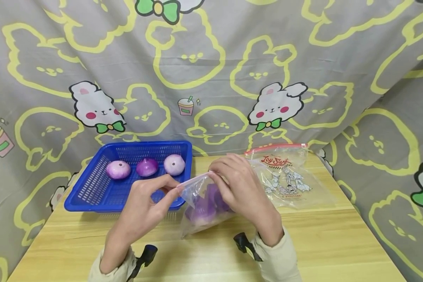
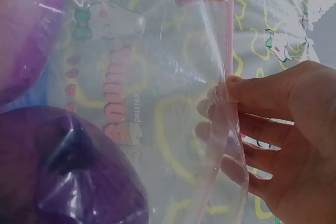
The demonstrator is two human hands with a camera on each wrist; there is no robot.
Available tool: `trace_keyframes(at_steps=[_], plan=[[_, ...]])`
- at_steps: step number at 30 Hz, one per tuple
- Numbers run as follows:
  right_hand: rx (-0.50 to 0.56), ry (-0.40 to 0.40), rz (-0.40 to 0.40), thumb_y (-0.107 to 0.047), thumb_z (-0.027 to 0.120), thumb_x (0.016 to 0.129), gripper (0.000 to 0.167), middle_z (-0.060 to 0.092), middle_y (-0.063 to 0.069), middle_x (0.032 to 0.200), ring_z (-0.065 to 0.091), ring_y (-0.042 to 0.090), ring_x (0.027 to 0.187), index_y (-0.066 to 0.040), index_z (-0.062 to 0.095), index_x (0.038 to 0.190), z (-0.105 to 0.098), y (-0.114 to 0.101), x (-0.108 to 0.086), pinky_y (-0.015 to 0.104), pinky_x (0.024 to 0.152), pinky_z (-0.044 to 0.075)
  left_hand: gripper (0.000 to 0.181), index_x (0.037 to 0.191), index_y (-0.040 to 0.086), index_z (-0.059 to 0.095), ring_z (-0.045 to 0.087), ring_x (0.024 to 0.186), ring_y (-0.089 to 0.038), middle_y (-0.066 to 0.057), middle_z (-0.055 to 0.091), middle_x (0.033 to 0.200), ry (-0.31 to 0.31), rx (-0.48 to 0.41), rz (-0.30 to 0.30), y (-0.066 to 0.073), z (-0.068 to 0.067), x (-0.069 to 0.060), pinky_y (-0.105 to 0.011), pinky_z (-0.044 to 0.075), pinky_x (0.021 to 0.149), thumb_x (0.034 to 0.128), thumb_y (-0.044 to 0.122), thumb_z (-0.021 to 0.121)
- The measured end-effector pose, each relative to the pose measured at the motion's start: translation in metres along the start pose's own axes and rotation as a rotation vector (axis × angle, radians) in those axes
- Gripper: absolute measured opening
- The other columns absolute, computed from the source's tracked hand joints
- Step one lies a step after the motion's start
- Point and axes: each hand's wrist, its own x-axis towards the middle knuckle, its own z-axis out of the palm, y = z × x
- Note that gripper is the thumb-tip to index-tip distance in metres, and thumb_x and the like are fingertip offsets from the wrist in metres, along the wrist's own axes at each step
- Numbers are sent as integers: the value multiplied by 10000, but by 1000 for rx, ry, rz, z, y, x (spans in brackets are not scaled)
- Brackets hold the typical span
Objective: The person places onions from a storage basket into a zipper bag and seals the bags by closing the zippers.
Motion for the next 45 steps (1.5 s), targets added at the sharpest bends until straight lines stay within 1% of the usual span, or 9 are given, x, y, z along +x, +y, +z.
trace_keyframes(at_steps=[4,8,15,24,32,36,41,45], plan=[[7,4,0,-128,692,930,55,712,-6,1001,636,181,1041,-105,731,961,0,1,0,454,1074,396,119,807,158,700,571,648,-1,132,649,738,0,4,2,0,0,0,-176,479,588,910,99,712],[-1,6,5,-130,691,931,59,714,1,1006,637,184,1044,-101,732,961,-1,3,-1,446,1078,391,119,808,156,697,569,650,-4,132,657,751,-5,11,5,0,0,0,-211,495,587,909,94,711],[-3,-1,18,-135,686,935,69,713,-3,1015,637,171,1042,-100,731,974,-1,6,-1,417,1094,374,113,810,148,700,557,640,-2,132,659,753,-8,25,13,1,0,0,-184,476,588,910,98,710],[-10,41,1,-70,716,894,69,722,17,999,655,194,997,-70,732,962,0,15,-3,424,993,438,111,812,156,703,553,638,-2,137,657,747,-5,33,5,0,0,-1,-199,479,584,911,107,713],[-14,39,20,-58,707,903,77,724,18,1010,659,195,1010,-72,730,975,-2,19,-3,411,980,444,111,810,151,704,562,644,1,133,658,746,-1,32,13,0,0,0,-194,482,591,909,102,713],[-18,43,19,-61,697,907,69,719,22,1000,657,198,990,-62,722,972,0,19,-4,413,972,448,115,807,148,705,566,640,4,134,645,729,-2,28,11,0,-1,0,-192,485,591,913,102,709],[-44,64,5,-115,642,954,72,687,70,1129,630,231,1084,-75,693,985,5,20,-6,407,996,442,116,808,151,707,574,634,-6,138,626,710,13,17,-5,1,-3,0,-206,490,574,912,101,711],[-67,64,14,-142,589,988,89,646,105,1227,587,259,1164,-95,664,997,9,24,-10,431,1040,403,115,813,147,706,579,652,-8,132,631,723,-2,13,0,1,-4,0,-198,494,592,919,102,705]])
